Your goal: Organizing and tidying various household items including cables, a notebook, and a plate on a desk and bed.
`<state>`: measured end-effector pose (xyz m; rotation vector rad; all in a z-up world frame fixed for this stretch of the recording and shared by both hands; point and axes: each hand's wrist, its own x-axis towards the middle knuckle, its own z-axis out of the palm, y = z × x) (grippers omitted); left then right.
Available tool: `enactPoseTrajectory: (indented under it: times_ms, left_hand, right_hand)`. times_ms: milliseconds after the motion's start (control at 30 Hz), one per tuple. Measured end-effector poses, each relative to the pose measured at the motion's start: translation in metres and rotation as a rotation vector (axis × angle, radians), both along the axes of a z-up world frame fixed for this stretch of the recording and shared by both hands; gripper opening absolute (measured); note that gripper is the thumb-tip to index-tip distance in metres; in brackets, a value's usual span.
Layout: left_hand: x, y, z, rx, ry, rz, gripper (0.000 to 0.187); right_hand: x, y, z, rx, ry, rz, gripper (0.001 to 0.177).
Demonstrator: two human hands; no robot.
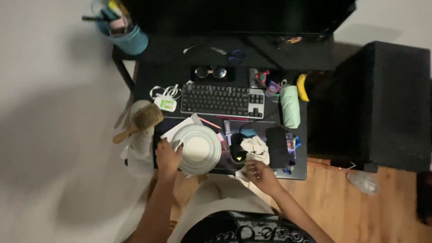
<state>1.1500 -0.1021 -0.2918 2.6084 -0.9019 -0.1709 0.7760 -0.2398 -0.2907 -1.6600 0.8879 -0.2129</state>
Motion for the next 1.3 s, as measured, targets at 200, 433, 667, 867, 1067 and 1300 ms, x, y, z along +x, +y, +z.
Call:
enactPoseTrajectory:
  times_ms: [200, 433, 667, 867, 1067, 1300]
  left_hand:
    - [0.015, 0.022, -0.036, 0.119, 0.19, -0.016, 0.068]
    - [0.036, 0.02, -0.05, -0.087, 0.056, -0.18, 0.052]
    - [0.038, 0.037, -0.014, -0.29, 0.423, -0.48, 0.041]
    - [0.053, 0.082, -0.092, 0.118, 1.417, -0.272, 0.06]
    - [0.024, 0.089, -0.157, 0.308, 2.068, 0.212, 0.065]
    - [0.016, 0.092, -0.075, -0.107, 1.839, 0.221, 0.056]
  right_hand:
    - [0.068, 0.016, -0.104, 0.326, -0.091, -0.024, 0.062]
    - [0.152, 0.036, -0.085, 0.369, -0.034, -0.37, 0.054]
    - [0.128, 0.092, -0.062, 0.275, -0.102, -0.651, 0.039]
    - [0.1, 0.16, -0.016, 0.411, -0.357, -0.931, 0.042]
    - [0.051, 0.218, -0.009, 0.42, -0.301, -1.208, 0.039]
    - [0.015, 0.217, -0.025, 0.434, -0.258, -1.196, 0.039]
